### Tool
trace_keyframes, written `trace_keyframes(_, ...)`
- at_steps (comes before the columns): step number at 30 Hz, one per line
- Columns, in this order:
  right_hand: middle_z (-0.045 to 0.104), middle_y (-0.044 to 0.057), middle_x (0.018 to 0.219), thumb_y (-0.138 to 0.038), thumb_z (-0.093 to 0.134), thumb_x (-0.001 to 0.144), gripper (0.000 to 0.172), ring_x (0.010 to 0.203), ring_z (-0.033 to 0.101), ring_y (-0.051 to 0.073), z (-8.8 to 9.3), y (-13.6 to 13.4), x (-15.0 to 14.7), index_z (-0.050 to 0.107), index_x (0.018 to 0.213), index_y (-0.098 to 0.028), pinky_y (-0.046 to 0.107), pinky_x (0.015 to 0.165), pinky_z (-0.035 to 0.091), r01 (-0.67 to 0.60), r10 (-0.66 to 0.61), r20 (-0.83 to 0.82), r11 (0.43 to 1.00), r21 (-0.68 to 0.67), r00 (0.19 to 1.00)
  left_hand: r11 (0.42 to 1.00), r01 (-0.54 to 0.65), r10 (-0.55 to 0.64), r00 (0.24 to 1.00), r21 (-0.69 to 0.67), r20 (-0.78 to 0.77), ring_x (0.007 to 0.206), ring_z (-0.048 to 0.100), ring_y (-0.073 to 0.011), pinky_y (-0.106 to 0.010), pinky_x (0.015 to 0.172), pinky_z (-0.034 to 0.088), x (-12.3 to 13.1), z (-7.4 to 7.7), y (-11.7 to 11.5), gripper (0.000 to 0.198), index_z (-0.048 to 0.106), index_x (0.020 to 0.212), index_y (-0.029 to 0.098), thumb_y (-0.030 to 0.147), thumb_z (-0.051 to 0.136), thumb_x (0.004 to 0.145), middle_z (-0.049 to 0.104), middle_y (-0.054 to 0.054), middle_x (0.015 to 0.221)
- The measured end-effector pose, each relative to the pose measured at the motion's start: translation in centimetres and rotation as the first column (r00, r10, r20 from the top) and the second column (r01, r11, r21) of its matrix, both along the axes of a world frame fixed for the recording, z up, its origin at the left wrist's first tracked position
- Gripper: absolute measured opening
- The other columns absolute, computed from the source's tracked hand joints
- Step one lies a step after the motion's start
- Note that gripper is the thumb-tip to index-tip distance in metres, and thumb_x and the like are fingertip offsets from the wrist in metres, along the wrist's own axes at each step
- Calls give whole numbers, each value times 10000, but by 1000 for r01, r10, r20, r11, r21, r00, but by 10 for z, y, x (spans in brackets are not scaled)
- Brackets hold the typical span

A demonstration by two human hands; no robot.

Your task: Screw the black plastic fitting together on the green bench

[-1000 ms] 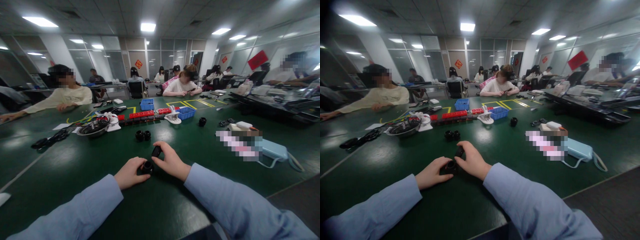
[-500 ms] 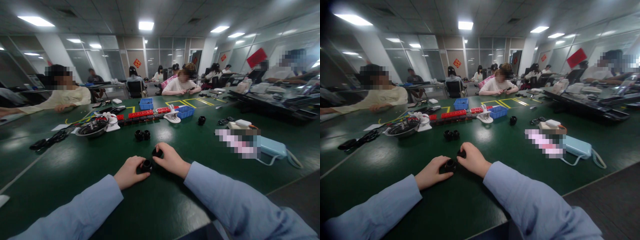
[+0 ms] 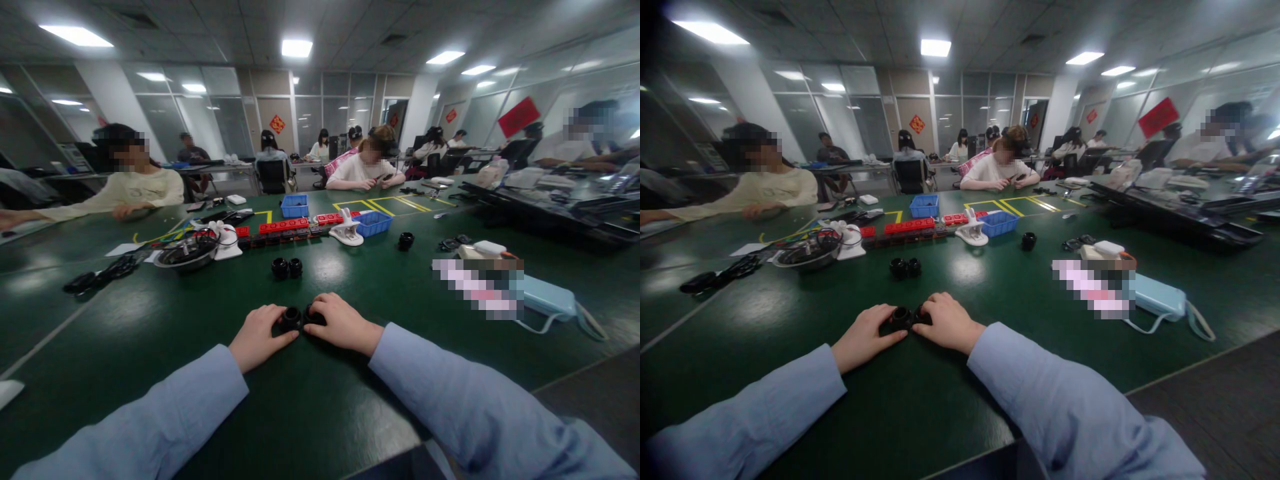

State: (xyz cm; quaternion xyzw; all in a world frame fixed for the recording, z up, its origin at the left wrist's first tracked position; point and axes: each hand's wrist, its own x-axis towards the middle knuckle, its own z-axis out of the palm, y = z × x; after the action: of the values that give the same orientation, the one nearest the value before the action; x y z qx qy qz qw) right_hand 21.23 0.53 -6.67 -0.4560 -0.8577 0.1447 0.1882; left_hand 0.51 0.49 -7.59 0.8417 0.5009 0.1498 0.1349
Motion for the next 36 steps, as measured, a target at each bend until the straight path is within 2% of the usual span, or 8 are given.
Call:
trace_keyframes(7, 553, 93, 968, -330, 640, 819, 231, 936, 487, 201, 4, -2, 0, 641, 925, -125, 305, 835, 397, -13, 13, 24, 1000, -7, 1000, 999, 31, -29, 995, -19, 96, 1064, 501, -260, -420, 924, 400, -1, -2, -1, 522, 471, 1209, 196, 445, 604, 770, 544, -84, 1146)
trace_keyframes(11, 559, 94, 983, -317, 617, 839, 200, 951, 493, 201, 4, -2, 1, 656, 893, -129, 306, 844, 397, -25, 25, 26, 1000, -2, 999, 999, 22, -16, 991, -48, 132, 1041, 510, -259, -425, 911, 415, -1, -1, -2, 605, 408, 1277, 186, 431, 612, 762, 524, -99, 1171)
trace_keyframes(18, 584, 105, 1007, -354, 524, 902, 289, 968, 502, 218, 4, -2, 1, 701, 838, -135, 332, 859, 400, -11, 9, 57, 999, 31, 998, 997, 37, -28, 990, -62, 137, 1034, 510, -254, -426, 913, 418, 0, 1, -1, 568, 417, 1262, 189, 383, 613, 765, 524, -95, 1163)
trace_keyframes(23, 535, 131, 1150, -397, 491, 916, 331, 1065, 454, 247, 5, -2, 0, 685, 998, -142, 372, 919, 365, 24, -31, 76, 996, 85, 997, 998, 33, -25, 991, -54, 135, 1010, 527, -249, -408, 888, 437, -1, -2, 0, 599, 401, 1280, 187, 394, 619, 762, 517, -98, 1177)
trace_keyframes(25, 537, 106, 1168, -401, 482, 922, 321, 1091, 442, 233, 5, -2, 0, 703, 964, -173, 357, 941, 349, 1, -9, 89, 996, 90, 996, 999, 33, -28, 991, -39, 129, 1057, 508, -256, -418, 925, 415, -1, -3, 0, 611, 398, 1281, 179, 397, 628, 758, 511, -102, 1195)
trace_keyframes(28, 564, 132, 1104, -384, 407, 955, 410, 1088, 438, 251, 7, -2, 0, 724, 867, -140, 406, 963, 313, 56, -67, 96, 992, 114, 993, 999, 32, -29, 992, -23, 123, 1100, 489, -261, -434, 965, 386, -2, -5, 0, 632, 392, 1286, 183, 397, 643, 747, 512, -97, 1204)
trace_keyframes(33, 549, 110, 1149, -413, 458, 932, 357, 1110, 423, 245, 9, -1, 2, 723, 901, -176, 407, 969, 304, 54, -66, 104, 991, 121, 992, 999, 29, -26, 993, -24, 118, 1122, 484, -270, -448, 978, 382, -2, -5, 1, 662, 388, 1291, 193, 402, 663, 727, 502, -98, 1233)
trace_keyframes(36, 569, 121, 1101, -406, 423, 947, 400, 1089, 433, 261, 10, -2, 2, 730, 847, -169, 479, 989, 256, 86, -99, 97, 988, 124, 990, 999, 31, -27, 993, -32, 117, 1134, 476, -273, -457, 987, 372, -2, -5, 1, 659, 388, 1292, 194, 398, 662, 727, 494, -102, 1246)
